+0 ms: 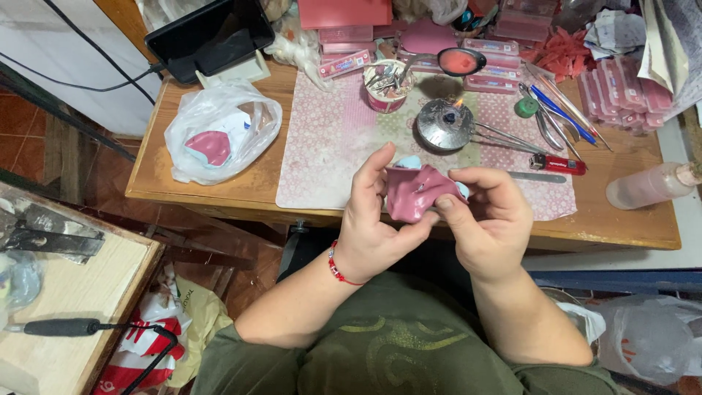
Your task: The person works on a pink dental mold, using a metal tool to scrape and shape its surface. They then pick up a pink sheet, fold it, and attach it to the mold. The person sprays liquid onto the mold and continues to shape and smooth the attached material with the tool.
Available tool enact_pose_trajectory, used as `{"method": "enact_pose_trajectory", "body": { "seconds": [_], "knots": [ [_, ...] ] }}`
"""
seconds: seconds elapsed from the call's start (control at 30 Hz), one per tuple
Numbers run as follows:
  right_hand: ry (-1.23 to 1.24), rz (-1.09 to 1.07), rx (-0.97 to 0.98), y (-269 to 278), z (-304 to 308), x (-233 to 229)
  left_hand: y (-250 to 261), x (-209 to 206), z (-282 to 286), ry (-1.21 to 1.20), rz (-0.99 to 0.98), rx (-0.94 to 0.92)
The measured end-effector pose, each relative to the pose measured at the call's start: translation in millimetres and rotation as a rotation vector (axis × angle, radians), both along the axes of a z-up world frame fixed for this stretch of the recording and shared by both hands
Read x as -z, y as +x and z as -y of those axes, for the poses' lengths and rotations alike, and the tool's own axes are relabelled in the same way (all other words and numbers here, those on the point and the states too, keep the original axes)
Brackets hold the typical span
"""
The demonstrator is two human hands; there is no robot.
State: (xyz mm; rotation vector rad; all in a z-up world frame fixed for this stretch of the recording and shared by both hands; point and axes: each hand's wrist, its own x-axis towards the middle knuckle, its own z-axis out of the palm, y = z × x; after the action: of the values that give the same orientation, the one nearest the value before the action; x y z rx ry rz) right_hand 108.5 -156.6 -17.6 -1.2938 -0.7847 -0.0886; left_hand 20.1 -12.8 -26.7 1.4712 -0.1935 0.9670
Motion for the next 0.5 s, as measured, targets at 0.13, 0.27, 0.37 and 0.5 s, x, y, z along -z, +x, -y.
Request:
{"method": "enact_pose_trajectory", "body": {
  "seconds": [0.13, 0.27, 0.37, 0.5],
  "knots": [
    [-0.026, -0.012, 0.018, -8.6, -1.6, -2.3, 2.3, -8.5, -2.5, 0.03, -0.01, -0.049],
    [-0.087, -0.092, -0.047, -11.4, -0.7, -5.8, 10.0, -2.2, 0.1, 0.002, -0.031, -0.054],
    [-0.131, -0.134, -0.077, -6.9, 6.8, 5.5, 13.8, 6.7, 1.0, -0.087, -0.087, 0.056],
    [-0.336, -0.022, -0.025, 1.7, 31.8, -5.2, 24.6, 11.5, -1.9, -0.238, -0.17, 0.226]
  ]
}}
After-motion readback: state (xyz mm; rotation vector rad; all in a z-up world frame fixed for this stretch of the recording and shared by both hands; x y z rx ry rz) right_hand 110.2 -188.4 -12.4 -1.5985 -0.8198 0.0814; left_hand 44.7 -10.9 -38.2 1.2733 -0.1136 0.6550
